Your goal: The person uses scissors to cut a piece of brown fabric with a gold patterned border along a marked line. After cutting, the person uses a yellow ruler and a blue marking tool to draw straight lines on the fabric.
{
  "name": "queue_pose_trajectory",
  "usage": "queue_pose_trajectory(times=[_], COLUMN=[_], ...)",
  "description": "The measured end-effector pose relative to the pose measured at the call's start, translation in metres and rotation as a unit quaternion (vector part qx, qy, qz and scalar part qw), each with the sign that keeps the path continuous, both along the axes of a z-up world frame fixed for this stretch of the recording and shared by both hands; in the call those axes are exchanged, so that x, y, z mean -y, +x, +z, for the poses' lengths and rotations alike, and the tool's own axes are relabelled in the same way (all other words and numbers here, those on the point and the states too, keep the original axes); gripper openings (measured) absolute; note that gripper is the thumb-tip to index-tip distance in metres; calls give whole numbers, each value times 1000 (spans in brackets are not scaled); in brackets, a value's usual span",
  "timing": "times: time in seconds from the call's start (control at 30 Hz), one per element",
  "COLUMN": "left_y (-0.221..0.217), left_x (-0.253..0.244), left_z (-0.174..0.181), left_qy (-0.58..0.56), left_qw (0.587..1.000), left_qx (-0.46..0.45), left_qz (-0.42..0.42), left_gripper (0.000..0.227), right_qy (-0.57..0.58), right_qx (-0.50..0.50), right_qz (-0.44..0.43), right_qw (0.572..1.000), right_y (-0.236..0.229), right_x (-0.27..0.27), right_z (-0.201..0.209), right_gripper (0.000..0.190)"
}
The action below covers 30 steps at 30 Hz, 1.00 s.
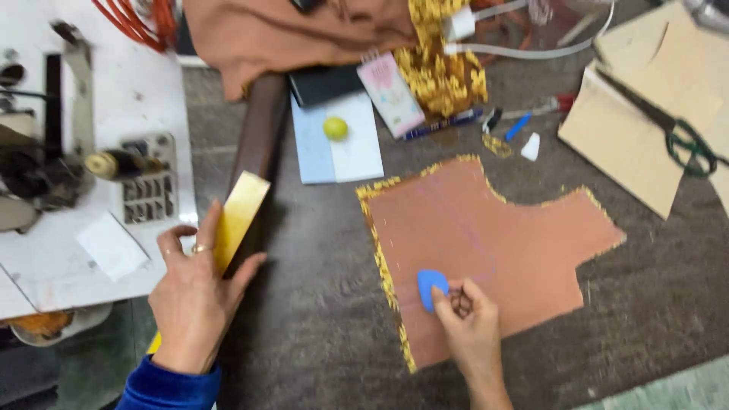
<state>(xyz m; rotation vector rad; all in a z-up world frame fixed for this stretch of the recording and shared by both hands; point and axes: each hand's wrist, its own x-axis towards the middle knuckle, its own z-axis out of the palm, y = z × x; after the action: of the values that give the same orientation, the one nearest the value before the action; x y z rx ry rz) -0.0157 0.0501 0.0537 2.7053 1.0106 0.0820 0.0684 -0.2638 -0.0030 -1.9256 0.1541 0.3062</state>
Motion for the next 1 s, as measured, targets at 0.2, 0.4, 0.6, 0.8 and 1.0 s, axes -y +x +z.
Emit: queue_pose_trajectory(times=[0.2,0.4,0.6,0.8,1.0], left_y=[22,68,69,32,27], left_x=[-16,-32,-48,-57,-43], left_z=[-11,-19,-25,-24,3], left_qy=[-27,-4,-46,-185,-137], left_qw=[996,995,994,978,984], left_qx=[-86,-92,-99,-65,-109], left_qz=[-17,-50,10,69,42], left_gripper=[88,82,60,87,67], right_qy=[-12,20,13,32,37], right_qx=[-60,-15,-40,-44,-38], right_qz=[36,39,44,17,12], right_qw=[998,999,998,998,999], right_y=[6,10,8,8,12], right_x=[-15,-16,-12,-7,-8], right_z=[15,3,8,6,8], right_gripper=[24,16,18,17,21])
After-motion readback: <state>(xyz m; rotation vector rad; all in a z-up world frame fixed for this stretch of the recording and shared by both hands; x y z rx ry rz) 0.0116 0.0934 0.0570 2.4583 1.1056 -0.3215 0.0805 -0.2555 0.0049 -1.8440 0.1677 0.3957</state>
